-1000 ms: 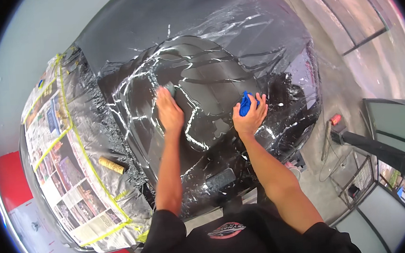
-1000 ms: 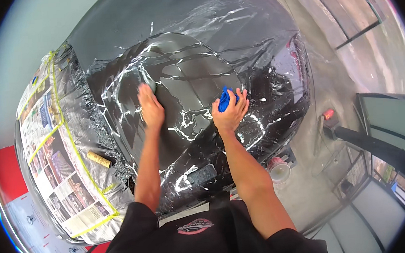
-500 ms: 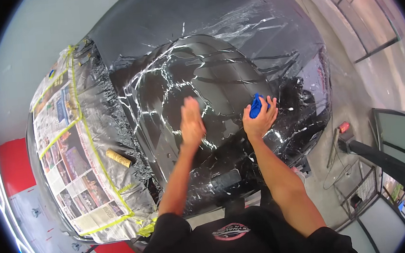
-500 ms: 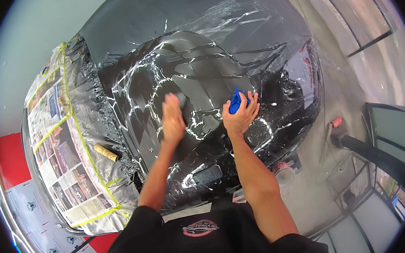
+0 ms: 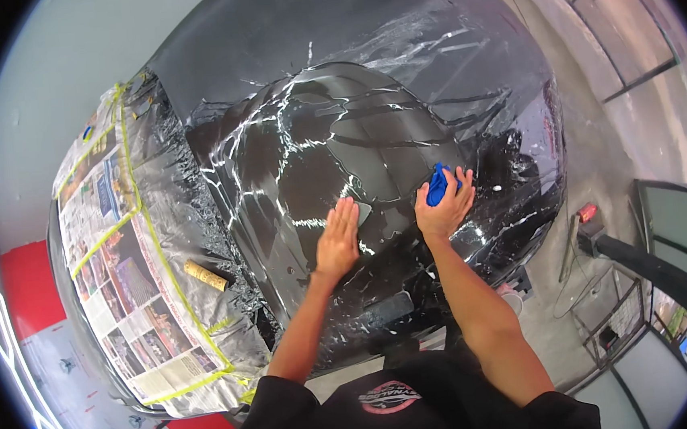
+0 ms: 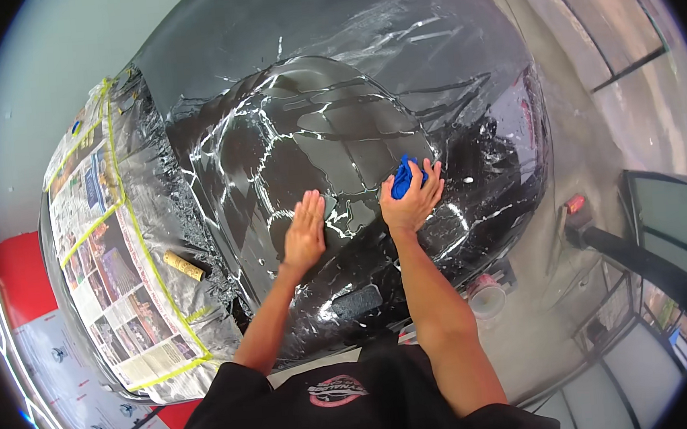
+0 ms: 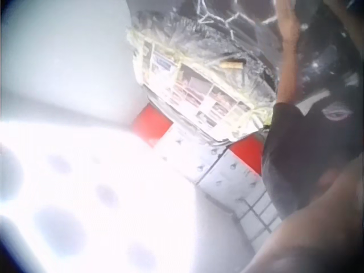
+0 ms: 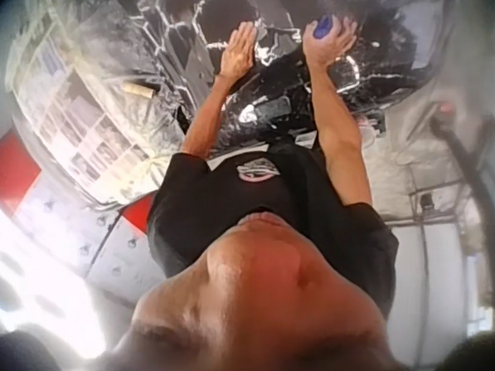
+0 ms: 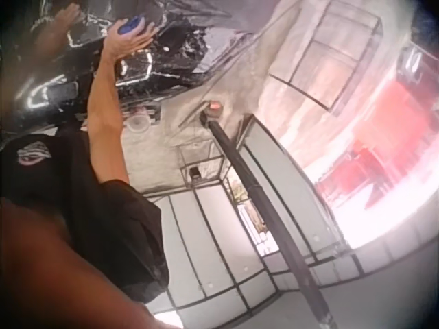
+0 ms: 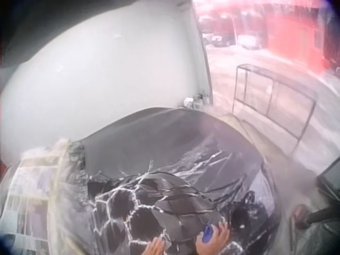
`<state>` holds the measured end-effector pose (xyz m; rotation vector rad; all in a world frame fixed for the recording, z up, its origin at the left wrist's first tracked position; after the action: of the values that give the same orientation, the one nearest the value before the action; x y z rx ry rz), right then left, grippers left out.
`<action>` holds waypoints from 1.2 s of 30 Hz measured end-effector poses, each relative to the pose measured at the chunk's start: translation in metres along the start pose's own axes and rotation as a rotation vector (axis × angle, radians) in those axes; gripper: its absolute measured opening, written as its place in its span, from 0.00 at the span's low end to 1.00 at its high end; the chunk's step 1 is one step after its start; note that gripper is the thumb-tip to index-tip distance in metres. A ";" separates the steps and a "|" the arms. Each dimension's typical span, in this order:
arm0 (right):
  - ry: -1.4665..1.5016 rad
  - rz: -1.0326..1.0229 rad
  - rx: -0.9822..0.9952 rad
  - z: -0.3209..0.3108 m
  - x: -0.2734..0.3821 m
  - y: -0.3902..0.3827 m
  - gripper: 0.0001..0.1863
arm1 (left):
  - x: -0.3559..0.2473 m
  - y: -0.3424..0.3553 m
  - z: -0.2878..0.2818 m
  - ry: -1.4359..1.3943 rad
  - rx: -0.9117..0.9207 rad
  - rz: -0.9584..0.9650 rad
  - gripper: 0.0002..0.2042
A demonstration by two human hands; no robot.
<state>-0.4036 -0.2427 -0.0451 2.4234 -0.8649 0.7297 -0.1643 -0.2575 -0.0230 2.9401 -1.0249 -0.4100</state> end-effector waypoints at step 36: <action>0.111 -0.017 0.025 0.005 0.026 -0.012 0.28 | 0.121 0.109 -0.029 0.188 -0.419 -0.330 0.23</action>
<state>-0.3769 -0.2487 -0.0353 2.3840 -0.7953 0.8642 -0.1330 -0.4196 -0.0154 2.6909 -0.3744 -0.2963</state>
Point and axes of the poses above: each hand's wrist, its own y-axis towards the middle knuckle, its own z-axis out of the palm, x = y × z, the point moved 3 cm from there along y, towards the middle knuckle, and after that the axes turned 1 degree about -y, right-handed, at the moved point
